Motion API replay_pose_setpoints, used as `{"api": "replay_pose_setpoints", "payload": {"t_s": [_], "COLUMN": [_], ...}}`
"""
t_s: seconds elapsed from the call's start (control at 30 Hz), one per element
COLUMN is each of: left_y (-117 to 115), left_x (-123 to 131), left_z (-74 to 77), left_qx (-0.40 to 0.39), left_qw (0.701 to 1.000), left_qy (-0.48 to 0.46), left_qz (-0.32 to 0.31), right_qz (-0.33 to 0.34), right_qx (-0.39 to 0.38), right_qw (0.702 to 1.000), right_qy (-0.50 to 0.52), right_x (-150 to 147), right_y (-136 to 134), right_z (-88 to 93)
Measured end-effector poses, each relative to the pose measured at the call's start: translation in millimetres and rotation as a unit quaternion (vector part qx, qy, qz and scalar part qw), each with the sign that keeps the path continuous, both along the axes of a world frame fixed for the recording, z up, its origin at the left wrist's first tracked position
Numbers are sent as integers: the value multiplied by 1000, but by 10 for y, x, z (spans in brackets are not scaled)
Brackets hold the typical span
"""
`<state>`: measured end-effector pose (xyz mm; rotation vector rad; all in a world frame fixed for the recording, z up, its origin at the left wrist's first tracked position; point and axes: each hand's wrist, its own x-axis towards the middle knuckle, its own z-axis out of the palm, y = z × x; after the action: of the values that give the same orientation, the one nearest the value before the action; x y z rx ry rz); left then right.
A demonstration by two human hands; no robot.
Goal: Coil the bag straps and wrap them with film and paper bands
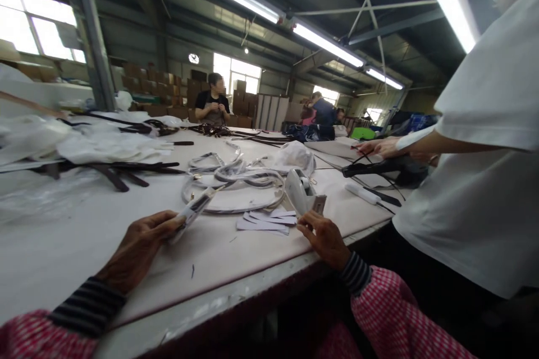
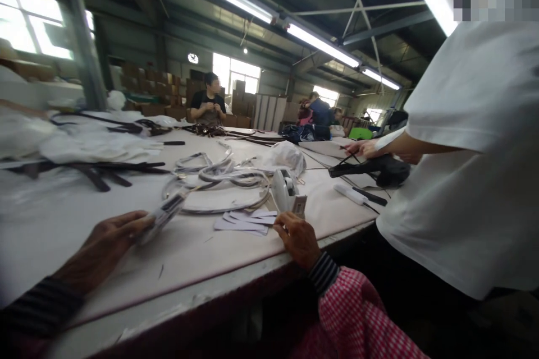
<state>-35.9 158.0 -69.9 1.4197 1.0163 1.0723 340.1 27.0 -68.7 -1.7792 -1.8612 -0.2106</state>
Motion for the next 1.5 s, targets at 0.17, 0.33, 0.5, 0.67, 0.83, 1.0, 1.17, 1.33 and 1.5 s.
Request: {"api": "replay_pose_setpoints", "payload": {"t_s": [0.17, 0.33, 0.5, 0.67, 0.83, 1.0, 1.17, 1.33, 1.5], "left_y": [-6, 13, 19, 17, 17, -2, 13, 52, 33], "left_x": [2, -5, 11, 26, 15, 1, -37, -49, -26], "left_z": [14, -25, -38, -33, -34, 11, 1, -44, -24], "left_qx": [-71, -96, -111, -131, -149, -149, -120, -113, -120], "left_qw": [982, 962, 951, 942, 943, 945, 952, 958, 960], "left_qy": [-169, -251, -284, -303, -295, -287, -279, -257, -246], "left_qz": [-36, -54, -59, -54, -46, -44, -45, -52, -54], "right_qz": [16, 30, 57, 83, 100, 94, 79, 68, 75], "right_qx": [-41, -73, -80, -107, -89, -78, -66, -62, -52], "right_qw": [982, 960, 951, 951, 956, 962, 972, 982, 989], "right_qy": [-182, -270, -292, -277, -260, -246, -213, -164, -113], "right_x": [-310, -344, -247, -201, -211, -199, -182, -144, -187], "right_y": [305, 589, 712, 792, 834, 816, 824, 841, 817], "right_z": [48, -79, -126, -44, -23, -67, -56, -38, 39]}}
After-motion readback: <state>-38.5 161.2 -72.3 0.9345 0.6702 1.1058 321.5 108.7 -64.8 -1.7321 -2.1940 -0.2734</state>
